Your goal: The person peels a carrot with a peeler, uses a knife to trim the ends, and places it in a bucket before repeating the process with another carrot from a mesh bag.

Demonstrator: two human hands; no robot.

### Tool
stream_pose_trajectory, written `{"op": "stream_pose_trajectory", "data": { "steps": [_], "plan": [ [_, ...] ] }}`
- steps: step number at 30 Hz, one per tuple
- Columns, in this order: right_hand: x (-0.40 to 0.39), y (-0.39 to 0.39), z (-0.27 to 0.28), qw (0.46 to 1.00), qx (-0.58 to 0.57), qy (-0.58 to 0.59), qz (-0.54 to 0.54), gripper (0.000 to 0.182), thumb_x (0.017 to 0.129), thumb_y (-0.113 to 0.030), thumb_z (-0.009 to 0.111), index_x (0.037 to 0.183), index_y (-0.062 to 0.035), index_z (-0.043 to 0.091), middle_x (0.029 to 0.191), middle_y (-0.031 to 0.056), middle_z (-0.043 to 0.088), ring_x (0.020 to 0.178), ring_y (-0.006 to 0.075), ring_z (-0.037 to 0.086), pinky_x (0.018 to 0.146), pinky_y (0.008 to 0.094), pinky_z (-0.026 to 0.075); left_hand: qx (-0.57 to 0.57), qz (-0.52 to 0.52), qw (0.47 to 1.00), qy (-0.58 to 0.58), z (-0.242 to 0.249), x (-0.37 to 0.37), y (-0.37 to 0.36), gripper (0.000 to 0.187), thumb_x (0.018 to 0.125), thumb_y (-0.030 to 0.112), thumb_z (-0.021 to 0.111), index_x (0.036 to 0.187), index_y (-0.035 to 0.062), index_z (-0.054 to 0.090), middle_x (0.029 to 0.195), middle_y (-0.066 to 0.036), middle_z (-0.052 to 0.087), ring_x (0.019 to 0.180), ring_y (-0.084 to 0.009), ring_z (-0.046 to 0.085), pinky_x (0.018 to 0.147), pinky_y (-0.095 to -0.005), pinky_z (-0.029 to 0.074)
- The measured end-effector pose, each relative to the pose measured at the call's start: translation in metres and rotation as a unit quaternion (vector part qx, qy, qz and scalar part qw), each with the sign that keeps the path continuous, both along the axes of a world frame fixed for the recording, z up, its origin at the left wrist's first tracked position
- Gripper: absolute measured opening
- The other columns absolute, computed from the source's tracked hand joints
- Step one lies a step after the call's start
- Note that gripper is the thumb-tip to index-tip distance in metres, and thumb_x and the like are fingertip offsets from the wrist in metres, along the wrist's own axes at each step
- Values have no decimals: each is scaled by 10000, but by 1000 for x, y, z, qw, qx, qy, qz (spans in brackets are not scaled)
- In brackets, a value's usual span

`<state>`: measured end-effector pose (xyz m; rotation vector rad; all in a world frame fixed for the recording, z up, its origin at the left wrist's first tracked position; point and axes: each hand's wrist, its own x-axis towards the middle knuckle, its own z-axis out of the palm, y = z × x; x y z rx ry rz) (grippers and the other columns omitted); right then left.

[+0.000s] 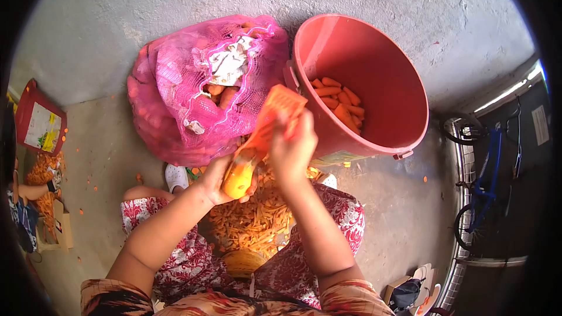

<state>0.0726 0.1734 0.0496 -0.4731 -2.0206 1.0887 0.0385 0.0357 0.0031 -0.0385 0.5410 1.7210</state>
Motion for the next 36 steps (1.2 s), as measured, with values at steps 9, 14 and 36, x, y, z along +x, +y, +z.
{"op": "stream_pose_trajectory", "data": {
  "steps": [9, 14, 36],
  "plan": [
    [8, -16, 7, 996, -29, 75, 46, 128, 819, -102, 538, 871, -3, 476, 626, 62, 538, 542, 100, 523, 503, 229, 401, -39, 11, 999, 0, 3, 0, -4, 448, 875, 416, 313, 1015, 29, 488, 654, -96, 561, 516, -235, 583, 355, -315, 458],
    [-7, 18, 1, 988, 84, 84, -100, 116, 843, -106, 497, 812, 4, 473, 640, 36, 510, 580, 60, 429, 534, 211, 385, -22, -18, 998, 50, 1, 6, -10, 429, 875, 415, 321, 1005, 38, 481, 652, -115, 560, 507, -238, 581, 344, -309, 456],
    [-6, 42, 0, 981, 29, 104, -163, 132, 857, -131, 486, 879, -3, 460, 705, 66, 551, 603, 124, 523, 559, 242, 432, -52, 31, 995, 73, 2, -3, -14, 386, 872, 383, 346, 1051, 65, 472, 746, -83, 563, 499, -215, 577, 352, -294, 459]
  ]
}}
